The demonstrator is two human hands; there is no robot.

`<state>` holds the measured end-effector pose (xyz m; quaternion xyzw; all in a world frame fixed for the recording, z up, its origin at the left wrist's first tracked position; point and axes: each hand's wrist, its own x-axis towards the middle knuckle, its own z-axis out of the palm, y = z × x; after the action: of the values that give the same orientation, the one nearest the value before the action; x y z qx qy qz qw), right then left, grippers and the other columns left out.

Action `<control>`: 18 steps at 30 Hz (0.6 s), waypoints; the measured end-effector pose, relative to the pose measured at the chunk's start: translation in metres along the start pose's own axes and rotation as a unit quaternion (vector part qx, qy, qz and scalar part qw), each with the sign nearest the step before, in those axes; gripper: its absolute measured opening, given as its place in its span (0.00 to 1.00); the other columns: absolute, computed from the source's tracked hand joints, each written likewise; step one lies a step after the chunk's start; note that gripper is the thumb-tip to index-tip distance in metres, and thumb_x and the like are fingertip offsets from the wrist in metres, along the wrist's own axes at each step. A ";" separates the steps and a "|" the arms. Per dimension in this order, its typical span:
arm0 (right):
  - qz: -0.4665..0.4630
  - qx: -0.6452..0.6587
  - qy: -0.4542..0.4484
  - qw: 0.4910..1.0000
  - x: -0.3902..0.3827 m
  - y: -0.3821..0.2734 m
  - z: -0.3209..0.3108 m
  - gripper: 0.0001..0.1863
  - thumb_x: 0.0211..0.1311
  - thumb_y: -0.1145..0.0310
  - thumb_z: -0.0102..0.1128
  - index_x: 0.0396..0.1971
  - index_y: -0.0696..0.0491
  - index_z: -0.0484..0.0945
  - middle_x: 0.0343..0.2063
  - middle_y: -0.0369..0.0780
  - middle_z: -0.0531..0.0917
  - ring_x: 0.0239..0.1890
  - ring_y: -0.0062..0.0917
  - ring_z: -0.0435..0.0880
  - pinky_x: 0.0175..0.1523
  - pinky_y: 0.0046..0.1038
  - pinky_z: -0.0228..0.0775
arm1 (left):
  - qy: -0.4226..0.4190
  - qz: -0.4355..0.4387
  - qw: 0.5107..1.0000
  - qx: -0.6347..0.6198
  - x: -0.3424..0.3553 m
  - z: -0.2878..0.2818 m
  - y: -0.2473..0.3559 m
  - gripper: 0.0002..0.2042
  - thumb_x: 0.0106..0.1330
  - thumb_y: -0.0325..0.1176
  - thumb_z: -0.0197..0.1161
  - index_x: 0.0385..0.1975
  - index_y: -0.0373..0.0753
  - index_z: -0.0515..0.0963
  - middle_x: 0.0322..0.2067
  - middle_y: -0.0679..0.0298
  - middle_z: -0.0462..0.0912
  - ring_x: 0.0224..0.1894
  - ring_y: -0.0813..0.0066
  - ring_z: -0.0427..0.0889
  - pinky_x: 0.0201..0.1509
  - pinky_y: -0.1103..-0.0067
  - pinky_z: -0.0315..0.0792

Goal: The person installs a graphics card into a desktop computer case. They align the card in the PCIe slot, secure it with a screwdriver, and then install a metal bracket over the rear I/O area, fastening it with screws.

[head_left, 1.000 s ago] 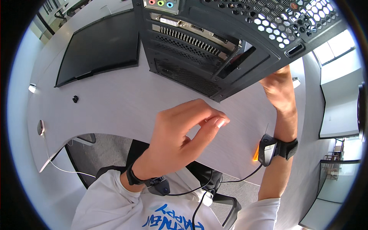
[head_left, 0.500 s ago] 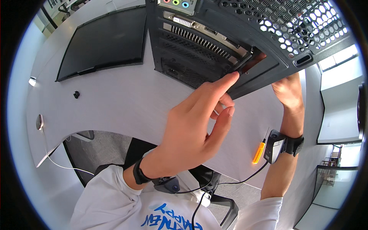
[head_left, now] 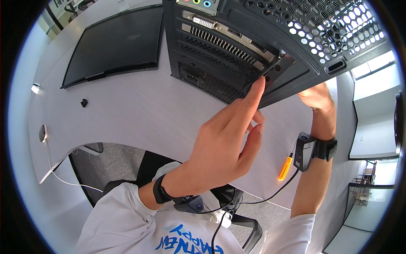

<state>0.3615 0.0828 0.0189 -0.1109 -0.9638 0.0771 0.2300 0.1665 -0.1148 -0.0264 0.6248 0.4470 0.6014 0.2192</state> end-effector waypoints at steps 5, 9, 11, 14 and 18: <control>0.018 0.067 0.014 0.997 0.006 -0.006 0.000 0.13 0.52 0.84 0.69 0.39 0.59 0.83 0.39 0.43 0.83 0.41 0.36 0.82 0.49 0.32 0.75 | 0.019 -0.016 0.998 -0.055 -0.001 0.003 -0.003 0.30 0.68 0.20 0.57 0.72 0.32 0.62 0.38 0.56 0.86 0.38 0.73 0.88 0.42 0.80 0.81; -0.003 0.086 0.034 0.996 0.011 -0.006 0.002 0.14 0.52 0.84 0.69 0.40 0.60 0.82 0.37 0.42 0.83 0.38 0.34 0.82 0.45 0.31 0.75 | 0.039 -0.008 0.996 -0.079 0.000 0.004 -0.006 0.27 0.70 0.20 0.56 0.70 0.32 0.64 0.39 0.55 0.87 0.40 0.72 0.89 0.43 0.79 0.82; 0.039 0.122 0.044 0.991 0.010 -0.007 0.000 0.13 0.53 0.83 0.70 0.39 0.60 0.81 0.36 0.41 0.83 0.37 0.31 0.81 0.43 0.30 0.75 | 0.062 -0.001 0.994 -0.090 0.002 0.007 -0.006 0.25 0.70 0.20 0.58 0.68 0.32 0.67 0.40 0.54 0.87 0.40 0.71 0.89 0.42 0.80 0.82; 0.103 0.177 0.037 0.978 0.010 -0.005 -0.001 0.12 0.53 0.82 0.70 0.39 0.61 0.81 0.35 0.39 0.82 0.36 0.26 0.80 0.40 0.28 0.73 | 0.110 0.065 0.989 0.073 0.008 0.013 -0.008 0.22 0.67 0.21 0.65 0.61 0.33 0.74 0.35 0.56 0.88 0.34 0.73 0.90 0.35 0.83 0.81; 0.129 0.234 0.038 0.963 0.014 0.006 0.006 0.13 0.53 0.81 0.71 0.39 0.61 0.80 0.34 0.37 0.81 0.35 0.21 0.78 0.38 0.26 0.72 | 0.176 0.084 0.969 0.152 0.023 0.018 -0.015 0.15 0.61 0.25 0.74 0.45 0.36 0.77 0.22 0.64 0.83 0.21 0.76 0.83 0.24 0.84 0.73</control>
<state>0.3480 0.0916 0.0187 -0.1800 -0.8871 0.3253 0.2736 0.1765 -0.0835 -0.0296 0.5707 0.5103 0.6433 -0.0118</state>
